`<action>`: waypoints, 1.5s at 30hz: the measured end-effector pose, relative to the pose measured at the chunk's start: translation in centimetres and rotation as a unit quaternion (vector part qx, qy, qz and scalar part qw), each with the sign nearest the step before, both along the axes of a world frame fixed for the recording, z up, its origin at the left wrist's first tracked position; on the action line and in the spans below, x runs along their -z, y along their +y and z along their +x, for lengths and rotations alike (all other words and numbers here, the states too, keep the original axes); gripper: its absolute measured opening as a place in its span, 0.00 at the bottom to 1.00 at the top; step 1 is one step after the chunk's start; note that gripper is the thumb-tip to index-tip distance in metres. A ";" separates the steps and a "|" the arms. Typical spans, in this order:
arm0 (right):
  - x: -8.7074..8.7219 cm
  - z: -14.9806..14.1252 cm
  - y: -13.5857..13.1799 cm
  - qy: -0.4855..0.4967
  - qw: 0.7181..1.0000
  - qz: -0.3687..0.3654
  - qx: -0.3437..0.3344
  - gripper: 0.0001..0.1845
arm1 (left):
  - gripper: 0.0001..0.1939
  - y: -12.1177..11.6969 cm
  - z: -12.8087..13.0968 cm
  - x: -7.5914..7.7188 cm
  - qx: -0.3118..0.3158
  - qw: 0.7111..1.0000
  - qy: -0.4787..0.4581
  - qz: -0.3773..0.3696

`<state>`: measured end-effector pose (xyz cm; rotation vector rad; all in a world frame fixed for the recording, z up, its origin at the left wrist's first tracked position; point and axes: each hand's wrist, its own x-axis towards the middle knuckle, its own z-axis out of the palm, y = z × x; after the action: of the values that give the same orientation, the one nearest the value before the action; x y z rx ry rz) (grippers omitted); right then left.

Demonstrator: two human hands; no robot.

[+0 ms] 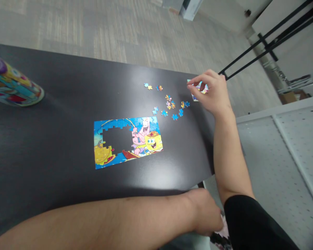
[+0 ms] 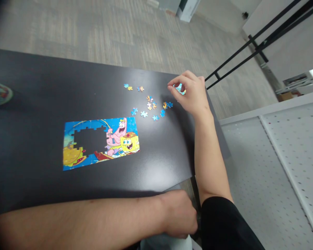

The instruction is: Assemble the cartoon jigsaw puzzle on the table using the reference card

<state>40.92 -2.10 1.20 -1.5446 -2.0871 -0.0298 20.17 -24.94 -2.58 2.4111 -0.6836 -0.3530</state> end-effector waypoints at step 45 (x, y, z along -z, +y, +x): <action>-0.1 -5.7 -1.6 0.135 0.946 -0.243 -0.168 0.13 | 0.29 0.3 0.3 -0.9 -0.028 0.999 -0.013 -0.042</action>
<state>35.24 -3.66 1.34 -1.3232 -2.1954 0.8304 20.46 -24.69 -1.71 2.3533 -0.6287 -0.2665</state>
